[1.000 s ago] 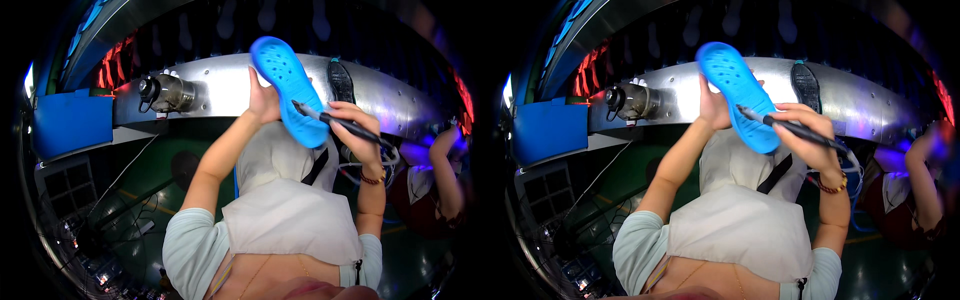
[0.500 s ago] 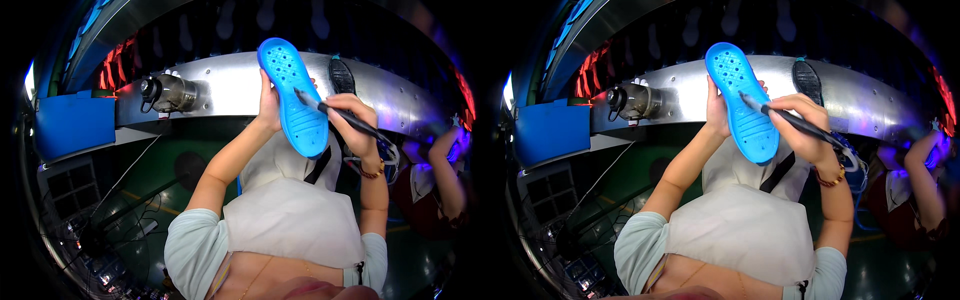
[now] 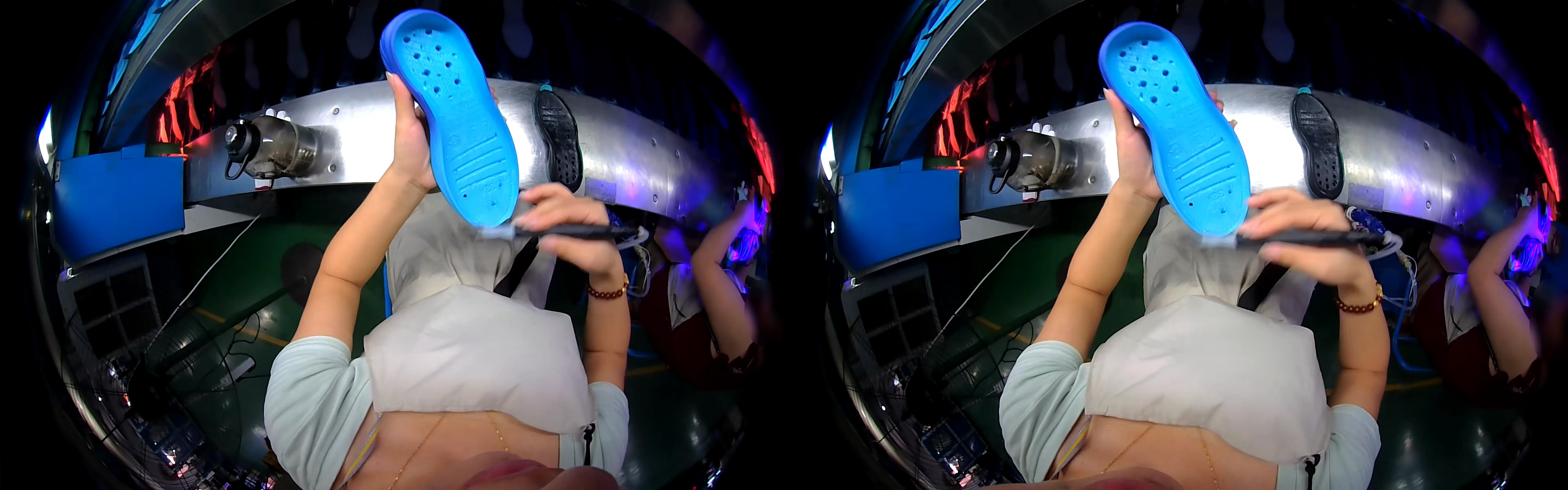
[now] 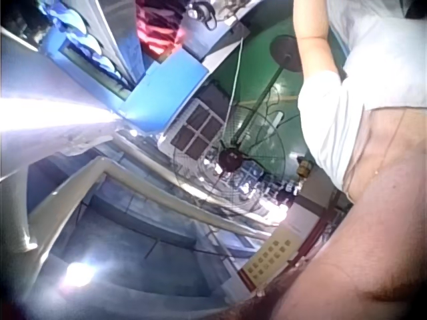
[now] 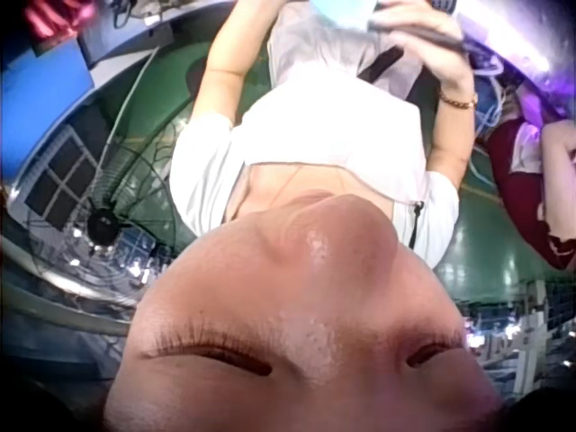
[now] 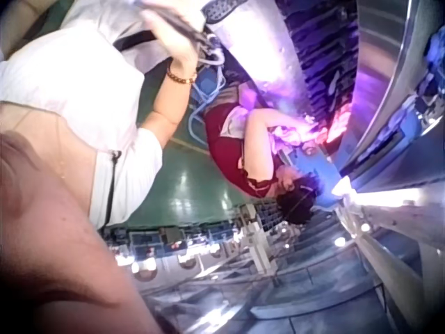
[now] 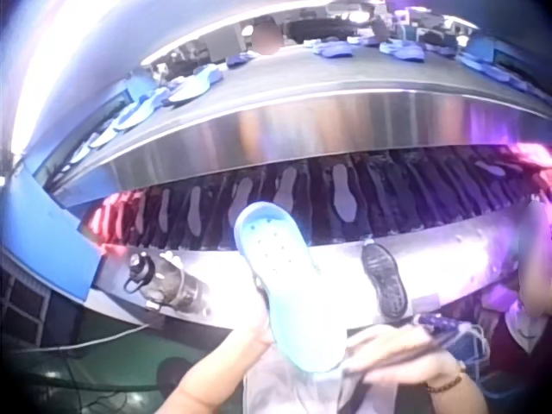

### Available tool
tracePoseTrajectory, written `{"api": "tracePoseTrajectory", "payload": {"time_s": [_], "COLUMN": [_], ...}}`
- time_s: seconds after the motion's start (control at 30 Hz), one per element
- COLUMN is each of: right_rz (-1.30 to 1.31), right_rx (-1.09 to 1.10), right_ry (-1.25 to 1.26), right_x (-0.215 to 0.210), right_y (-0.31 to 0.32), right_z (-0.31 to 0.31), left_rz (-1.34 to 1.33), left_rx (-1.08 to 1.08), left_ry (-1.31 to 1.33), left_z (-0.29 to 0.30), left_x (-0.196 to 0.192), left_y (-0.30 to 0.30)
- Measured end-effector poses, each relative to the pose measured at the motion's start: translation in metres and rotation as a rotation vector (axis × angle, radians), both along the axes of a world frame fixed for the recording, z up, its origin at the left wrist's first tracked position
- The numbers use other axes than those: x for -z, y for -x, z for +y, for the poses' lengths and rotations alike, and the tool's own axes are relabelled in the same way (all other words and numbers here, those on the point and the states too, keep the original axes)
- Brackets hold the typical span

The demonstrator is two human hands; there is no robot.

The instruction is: The person uses a small brush to scrub the soles of blue plastic slippers on a factory assembly line. They repeatedly pick up a slipper, scrub the bottom surface, and place it back on the conveyor belt.

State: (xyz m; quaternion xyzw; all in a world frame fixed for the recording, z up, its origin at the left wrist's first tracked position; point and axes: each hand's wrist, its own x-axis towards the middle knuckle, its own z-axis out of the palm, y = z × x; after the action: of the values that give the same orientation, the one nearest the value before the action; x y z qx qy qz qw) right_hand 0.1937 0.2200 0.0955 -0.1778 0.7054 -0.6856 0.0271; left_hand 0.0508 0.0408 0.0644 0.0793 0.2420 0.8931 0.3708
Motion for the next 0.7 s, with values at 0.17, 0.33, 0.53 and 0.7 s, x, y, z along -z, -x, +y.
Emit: {"api": "tracePoseTrajectory", "payload": {"time_s": [0.17,0.33,0.53,0.7], "right_rz": [-0.216,0.004,0.115,-0.004], "right_rx": [0.38,0.301,0.322,0.42], "right_ry": [0.629,0.049,-0.068,0.127], "right_x": [0.012,-0.003,-0.002,-0.011], "right_y": [0.001,-0.006,0.003,0.01], "right_z": [-0.025,-0.042,-0.039,-0.018], "left_rz": [-0.039,-0.041,-0.049,-0.174], "left_rx": [-0.091,-0.128,-0.141,-0.16], "left_ry": [0.028,0.026,0.009,-0.038], "left_z": [0.015,0.012,0.012,0.009], "left_x": [-0.017,-0.002,0.002,0.0], "left_y": [-0.032,-0.044,-0.035,-0.035]}}
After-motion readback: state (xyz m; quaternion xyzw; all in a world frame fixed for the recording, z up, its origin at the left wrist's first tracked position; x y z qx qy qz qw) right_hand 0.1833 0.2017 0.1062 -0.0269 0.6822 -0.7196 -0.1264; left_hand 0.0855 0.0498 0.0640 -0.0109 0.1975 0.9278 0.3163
